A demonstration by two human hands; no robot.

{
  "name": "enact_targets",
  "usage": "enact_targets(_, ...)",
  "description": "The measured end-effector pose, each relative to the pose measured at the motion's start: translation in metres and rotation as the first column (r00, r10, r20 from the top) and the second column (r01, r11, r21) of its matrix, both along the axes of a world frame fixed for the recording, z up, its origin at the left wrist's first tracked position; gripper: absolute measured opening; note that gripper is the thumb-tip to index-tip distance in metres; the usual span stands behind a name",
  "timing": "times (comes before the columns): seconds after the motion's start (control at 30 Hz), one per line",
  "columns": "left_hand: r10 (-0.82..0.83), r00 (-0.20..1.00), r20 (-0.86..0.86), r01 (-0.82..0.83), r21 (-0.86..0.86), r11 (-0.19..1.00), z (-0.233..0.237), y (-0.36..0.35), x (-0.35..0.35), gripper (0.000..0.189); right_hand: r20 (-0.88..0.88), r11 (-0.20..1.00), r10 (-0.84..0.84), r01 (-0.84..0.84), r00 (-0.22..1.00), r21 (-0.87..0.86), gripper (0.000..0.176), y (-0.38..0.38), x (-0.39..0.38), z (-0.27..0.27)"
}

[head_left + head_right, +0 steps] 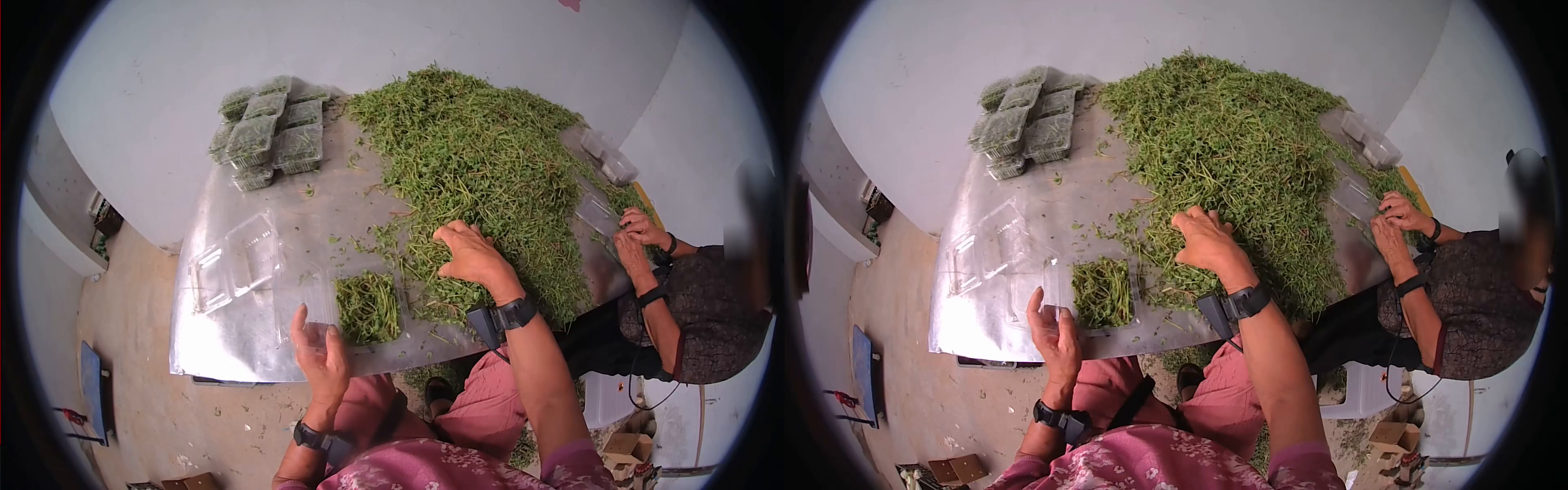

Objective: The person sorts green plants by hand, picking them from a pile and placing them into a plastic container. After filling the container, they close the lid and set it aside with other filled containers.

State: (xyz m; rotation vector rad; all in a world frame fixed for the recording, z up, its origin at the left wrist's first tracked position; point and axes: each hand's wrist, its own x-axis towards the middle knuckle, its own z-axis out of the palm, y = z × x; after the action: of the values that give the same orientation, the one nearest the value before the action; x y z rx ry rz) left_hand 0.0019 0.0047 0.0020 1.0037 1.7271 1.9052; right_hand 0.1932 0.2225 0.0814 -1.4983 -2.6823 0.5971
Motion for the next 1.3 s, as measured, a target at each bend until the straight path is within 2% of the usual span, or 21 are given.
enact_targets(0.1,-0.003,1.0,-0.01,0.003,0.011,1.0,-0.002,0.0,-0.001,0.053,-0.232,0.999,-0.022,0.011,0.972,-0.048,0.048,0.009,0.003,-0.003)
enact_targets(0.13,-0.006,1.0,-0.017,0.006,0.015,1.0,-0.003,0.0,-0.001,0.053,-0.294,0.999,-0.001,0.013,0.956,0.039,0.037,0.005,0.004,0.001)
enact_targets(0.23,-0.007,1.0,-0.026,0.008,0.01,1.0,0.0,0.0,-0.001,0.053,-0.489,0.996,0.051,-0.01,0.871,0.087,0.033,0.002,0.007,0.021)
enact_targets(0.27,-0.006,0.999,-0.036,0.006,0.01,1.0,-0.001,0.0,-0.001,0.053,-0.584,0.986,0.121,-0.027,0.802,0.167,0.03,0.001,0.008,0.026)
enact_targets(0.4,-0.002,0.999,-0.04,0.002,0.006,1.0,-0.001,-0.001,-0.001,0.054,-0.517,0.991,0.055,0.016,0.854,0.133,0.031,0.005,0.013,0.026)
enact_targets(0.5,-0.003,0.999,-0.04,0.003,0.005,1.0,0.001,0.0,-0.001,0.054,-0.573,0.996,0.051,-0.003,0.818,0.085,0.033,0.012,0.018,0.02)
enact_targets(0.6,-0.003,0.999,-0.038,0.003,0.001,1.0,0.001,-0.002,-0.001,0.054,-0.423,0.99,-0.115,0.139,0.899,0.027,0.028,0.014,0.018,0.023)
enact_targets(0.7,-0.006,0.999,-0.048,0.006,-0.004,1.0,0.001,-0.001,-0.001,0.053,-0.453,0.995,-0.098,0.087,0.886,-0.045,0.027,0.015,0.023,0.024)
enact_targets(0.8,0.008,0.998,-0.064,-0.008,0.0,1.0,-0.003,-0.001,-0.002,0.053,-0.591,0.999,-0.042,0.047,0.806,-0.006,0.037,0.018,0.023,0.017)
enact_targets(0.9,0.013,0.999,-0.051,-0.013,0.001,1.0,-0.001,0.0,0.0,0.053,-0.455,0.996,-0.039,0.068,0.89,0.049,0.062,0.008,0.017,0.012)
enact_targets(0.93,0.016,0.999,-0.041,-0.016,-0.002,1.0,0.0,0.0,0.0,0.053,-0.399,1.0,0.008,-0.018,0.917,-0.021,0.08,0.008,0.016,0.008)
enact_targets(1.03,0.008,0.999,-0.048,-0.008,-0.002,1.0,-0.003,0.0,-0.002,0.054,-0.116,0.997,-0.068,0.072,0.991,0.035,0.081,-0.015,-0.005,0.003)
enact_targets(1.17,-0.001,0.999,-0.036,0.001,0.003,1.0,-0.001,0.0,-0.001,0.054,-0.018,0.996,0.08,-0.08,0.997,0.029,0.066,-0.011,-0.016,-0.012)
enact_targets(1.2,-0.001,0.999,-0.037,0.001,0.008,1.0,-0.001,0.0,0.0,0.054,-0.184,0.992,0.121,-0.125,0.975,-0.01,0.049,-0.003,-0.014,-0.015)
enact_targets(1.3,-0.005,1.0,-0.03,0.005,0.011,1.0,-0.001,-0.001,0.0,0.054,-0.308,0.99,0.088,-0.049,0.947,0.132,0.038,-0.001,-0.008,-0.008)
